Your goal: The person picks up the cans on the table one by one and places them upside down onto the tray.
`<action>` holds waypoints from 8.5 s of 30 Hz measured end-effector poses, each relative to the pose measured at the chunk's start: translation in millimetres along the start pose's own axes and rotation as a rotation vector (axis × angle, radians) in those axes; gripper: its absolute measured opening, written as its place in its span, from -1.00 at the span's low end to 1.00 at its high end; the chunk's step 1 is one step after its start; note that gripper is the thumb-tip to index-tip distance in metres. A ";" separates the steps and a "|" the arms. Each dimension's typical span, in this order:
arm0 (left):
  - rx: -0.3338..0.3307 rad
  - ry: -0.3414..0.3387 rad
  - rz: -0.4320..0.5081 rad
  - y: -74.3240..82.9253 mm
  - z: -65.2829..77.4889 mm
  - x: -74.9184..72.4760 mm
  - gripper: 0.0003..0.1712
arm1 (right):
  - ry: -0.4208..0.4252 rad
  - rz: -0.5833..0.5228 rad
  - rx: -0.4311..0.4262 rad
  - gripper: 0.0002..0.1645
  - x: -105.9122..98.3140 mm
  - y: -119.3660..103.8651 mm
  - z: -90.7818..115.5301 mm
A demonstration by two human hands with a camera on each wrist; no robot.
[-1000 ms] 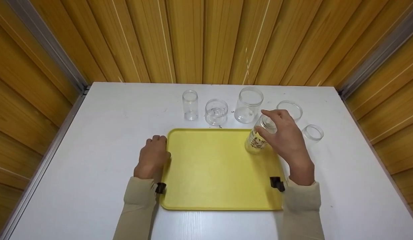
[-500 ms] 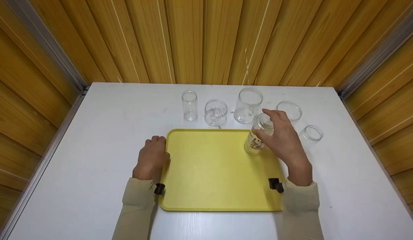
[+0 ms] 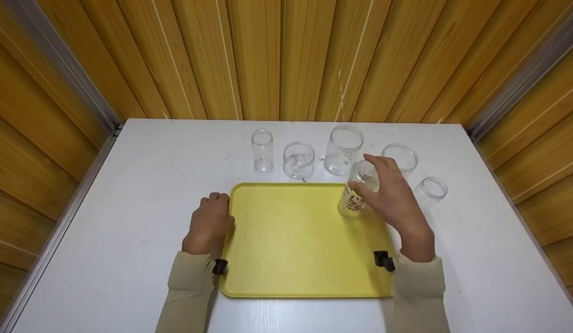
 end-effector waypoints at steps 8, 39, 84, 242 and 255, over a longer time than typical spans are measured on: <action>0.020 0.017 -0.015 0.6 2.3 0.6 -0.58 | -0.011 -0.060 0.050 -0.07 -10.2 1.0 3.7; -0.005 -0.009 -0.013 -0.5 0.0 -0.2 -0.56 | 0.311 0.026 0.223 -0.25 -78.5 55.9 33.7; 0.041 0.048 -0.054 -0.3 5.5 2.9 -0.66 | -0.042 0.078 0.354 -0.18 -65.4 84.4 27.3; -0.024 0.294 0.215 4.5 -7.4 -5.4 -0.28 | 0.431 -1.120 0.050 -0.55 -33.6 -16.0 17.0; 0.223 0.475 0.654 42.9 -0.8 -17.2 -0.30 | 0.373 -1.169 0.028 -0.56 -26.5 -24.7 16.6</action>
Point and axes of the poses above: each hand's wrist, its own z-axis away from the middle knuckle, its own x-axis out of the palm, y = z × x, the point moved 1 cm from there along -z, towards the middle knuckle, and after that the axes turned 1 degree about y, right-handed, at the moved point
